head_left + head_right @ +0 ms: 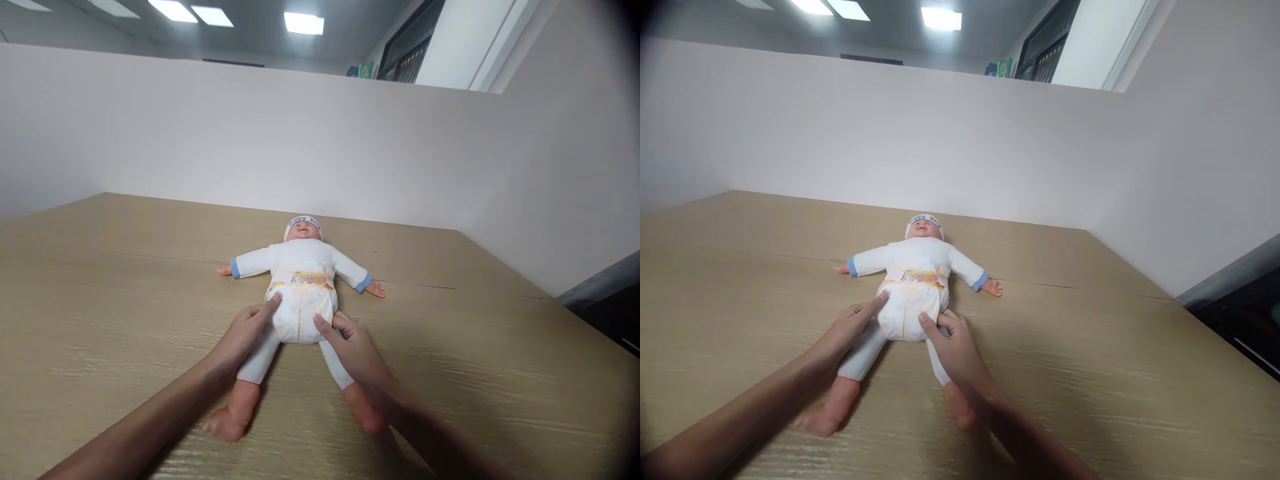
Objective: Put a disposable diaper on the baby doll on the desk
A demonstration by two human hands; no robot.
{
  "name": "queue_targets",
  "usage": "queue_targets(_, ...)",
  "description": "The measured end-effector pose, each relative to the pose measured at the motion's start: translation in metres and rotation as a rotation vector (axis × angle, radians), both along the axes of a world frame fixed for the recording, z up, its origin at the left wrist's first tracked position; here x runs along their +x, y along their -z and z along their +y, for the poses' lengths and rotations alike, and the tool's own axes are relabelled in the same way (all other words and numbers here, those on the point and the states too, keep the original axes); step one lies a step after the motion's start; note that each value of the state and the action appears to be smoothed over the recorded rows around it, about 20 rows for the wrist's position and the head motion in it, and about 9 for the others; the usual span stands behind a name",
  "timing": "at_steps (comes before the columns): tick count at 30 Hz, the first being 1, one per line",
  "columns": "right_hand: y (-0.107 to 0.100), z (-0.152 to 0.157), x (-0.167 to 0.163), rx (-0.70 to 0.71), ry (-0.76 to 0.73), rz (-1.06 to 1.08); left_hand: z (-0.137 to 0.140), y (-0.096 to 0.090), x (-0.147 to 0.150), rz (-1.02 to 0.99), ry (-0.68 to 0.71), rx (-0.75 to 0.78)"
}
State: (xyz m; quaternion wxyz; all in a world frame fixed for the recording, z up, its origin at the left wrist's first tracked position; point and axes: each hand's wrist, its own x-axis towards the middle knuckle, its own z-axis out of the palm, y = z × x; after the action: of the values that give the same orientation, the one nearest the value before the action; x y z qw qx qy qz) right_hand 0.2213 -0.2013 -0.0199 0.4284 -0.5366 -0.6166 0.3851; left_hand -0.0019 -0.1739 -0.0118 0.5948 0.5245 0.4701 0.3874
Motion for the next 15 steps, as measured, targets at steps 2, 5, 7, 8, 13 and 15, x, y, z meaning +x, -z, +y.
queue_targets(2, -0.0018, -0.0007, -0.0005, -0.004, -0.002, 0.020, -0.0001, -0.0018, 0.0008, -0.014, -0.019, -0.049)
queue_targets(5, -0.0053, -0.0018, -0.0012, -0.023, 0.001, 0.035, -0.0012, -0.0031, 0.0013, -0.017, -0.034, -0.069)
queue_targets(7, -0.0069, -0.0021, -0.0015, -0.024, 0.002, 0.024, -0.0019, -0.0027, 0.0011, -0.018, -0.038, -0.079)
queue_targets(8, -0.0073, -0.0022, -0.0016, -0.022, -0.002, 0.018, -0.0021, -0.0022, 0.0008, -0.015, -0.041, -0.080)
queue_targets(13, -0.0067, -0.0048, -0.0014, 0.014, 0.008, -0.042, -0.0010, 0.0023, -0.0029, 0.043, -0.002, -0.014)
queue_targets(15, -0.0072, -0.0077, -0.0014, 0.040, 0.020, -0.129, -0.0007, 0.0039, -0.0047, 0.116, 0.032, 0.080)
